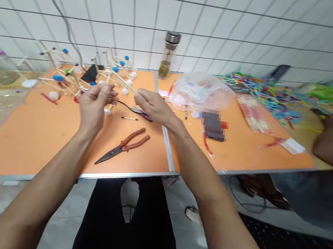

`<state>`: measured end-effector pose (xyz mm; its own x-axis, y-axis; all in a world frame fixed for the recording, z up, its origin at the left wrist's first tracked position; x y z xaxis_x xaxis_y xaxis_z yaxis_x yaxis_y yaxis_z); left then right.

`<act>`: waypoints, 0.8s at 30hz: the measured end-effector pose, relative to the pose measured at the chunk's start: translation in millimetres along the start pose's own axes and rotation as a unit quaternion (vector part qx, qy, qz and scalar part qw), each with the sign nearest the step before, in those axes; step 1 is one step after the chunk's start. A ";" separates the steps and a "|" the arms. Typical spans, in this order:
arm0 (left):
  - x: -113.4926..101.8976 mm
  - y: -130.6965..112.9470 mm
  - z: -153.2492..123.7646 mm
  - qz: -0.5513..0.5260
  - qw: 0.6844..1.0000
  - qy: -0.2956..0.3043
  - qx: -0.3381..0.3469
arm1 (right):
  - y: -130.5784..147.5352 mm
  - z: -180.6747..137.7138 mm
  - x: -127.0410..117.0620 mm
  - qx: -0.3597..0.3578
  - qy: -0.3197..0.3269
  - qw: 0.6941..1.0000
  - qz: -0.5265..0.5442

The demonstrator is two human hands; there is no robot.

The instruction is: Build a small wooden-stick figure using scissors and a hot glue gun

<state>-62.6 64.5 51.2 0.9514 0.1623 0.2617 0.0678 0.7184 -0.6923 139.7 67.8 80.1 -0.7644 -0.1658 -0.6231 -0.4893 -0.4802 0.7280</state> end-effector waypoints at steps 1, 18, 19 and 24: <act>0.2 -0.5 -0.6 -0.002 1.000 -0.001 -0.003 | -2.1 0.5 3.3 -0.003 0.013 1.000 -0.001; 1.3 1.8 -6.9 0.010 0.999 0.018 -0.036 | -9.0 -3.9 27.6 0.007 0.109 0.994 -0.007; -0.1 0.0 -6.7 0.011 0.999 0.011 -0.028 | -9.7 -3.7 27.6 0.009 0.112 0.994 -0.009; -2.2 -11.2 -5.9 0.026 1.000 -0.006 0.003 | -8.6 -4.4 21.3 0.020 0.120 0.992 0.015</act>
<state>-63.7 52.1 54.4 0.9496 0.2077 0.2345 0.0174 0.7124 -0.7016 129.5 64.6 59.2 -0.6588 -0.3828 -0.6477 -0.4882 -0.4375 0.7551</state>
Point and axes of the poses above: each hand's wrist, its own z-axis towards the middle knuckle, its own x-axis out of the palm, y = z × x, the point moved 10 cm from there along z, towards the middle knuckle, and after that the axes turned 15 degrees about x, right-handed, at the moved point
